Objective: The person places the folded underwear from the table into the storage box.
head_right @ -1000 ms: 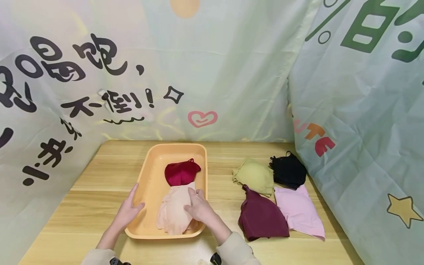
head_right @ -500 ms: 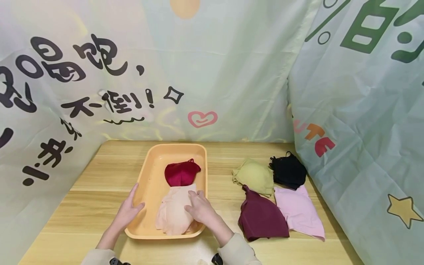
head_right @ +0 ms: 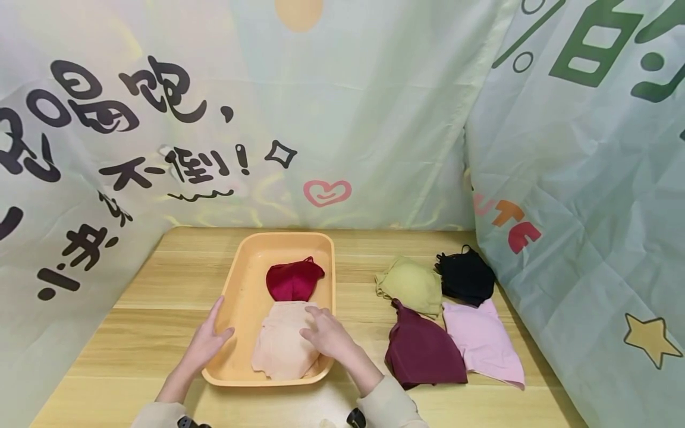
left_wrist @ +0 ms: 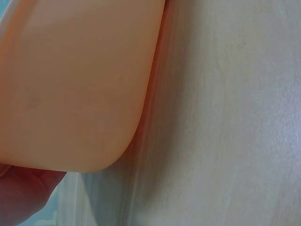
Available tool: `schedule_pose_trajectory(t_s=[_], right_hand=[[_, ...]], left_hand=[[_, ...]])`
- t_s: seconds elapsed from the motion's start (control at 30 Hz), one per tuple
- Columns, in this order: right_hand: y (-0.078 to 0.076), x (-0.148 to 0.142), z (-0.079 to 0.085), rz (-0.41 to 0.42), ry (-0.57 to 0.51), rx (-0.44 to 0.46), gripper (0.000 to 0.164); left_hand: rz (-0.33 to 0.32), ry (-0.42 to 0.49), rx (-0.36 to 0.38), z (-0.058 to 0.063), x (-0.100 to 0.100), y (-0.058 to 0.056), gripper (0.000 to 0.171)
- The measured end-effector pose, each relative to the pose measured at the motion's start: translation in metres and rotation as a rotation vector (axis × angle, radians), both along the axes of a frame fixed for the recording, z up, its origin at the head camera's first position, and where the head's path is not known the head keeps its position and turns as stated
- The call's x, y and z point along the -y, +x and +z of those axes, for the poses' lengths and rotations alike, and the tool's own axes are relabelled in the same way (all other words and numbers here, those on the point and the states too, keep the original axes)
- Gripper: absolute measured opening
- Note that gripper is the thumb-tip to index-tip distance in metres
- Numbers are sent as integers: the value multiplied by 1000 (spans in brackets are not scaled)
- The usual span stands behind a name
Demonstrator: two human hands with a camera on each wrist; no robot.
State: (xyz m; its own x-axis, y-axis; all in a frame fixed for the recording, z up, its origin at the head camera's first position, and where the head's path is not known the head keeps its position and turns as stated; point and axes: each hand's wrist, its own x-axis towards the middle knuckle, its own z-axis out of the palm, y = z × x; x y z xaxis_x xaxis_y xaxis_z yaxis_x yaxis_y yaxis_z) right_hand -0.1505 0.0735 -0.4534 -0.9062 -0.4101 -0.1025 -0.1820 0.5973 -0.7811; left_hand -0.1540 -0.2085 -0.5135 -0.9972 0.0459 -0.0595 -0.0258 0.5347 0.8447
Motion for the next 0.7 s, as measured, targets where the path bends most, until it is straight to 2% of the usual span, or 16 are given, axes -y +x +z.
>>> schedule_pose_trajectory(t_s=[0.23, 0.47, 0.7], right_hand=[[-7, -11, -7, 6, -125, 24, 50], [-8, -21, -14, -6, -275, 46, 51], [-8, -34, -17, -126, -388, 18, 51]], left_hand=[[4, -2, -4, 1, -1, 0, 80], [9, -17, -16, 0, -1, 1, 79], [12, -27, -24, 0, -1, 1, 79]])
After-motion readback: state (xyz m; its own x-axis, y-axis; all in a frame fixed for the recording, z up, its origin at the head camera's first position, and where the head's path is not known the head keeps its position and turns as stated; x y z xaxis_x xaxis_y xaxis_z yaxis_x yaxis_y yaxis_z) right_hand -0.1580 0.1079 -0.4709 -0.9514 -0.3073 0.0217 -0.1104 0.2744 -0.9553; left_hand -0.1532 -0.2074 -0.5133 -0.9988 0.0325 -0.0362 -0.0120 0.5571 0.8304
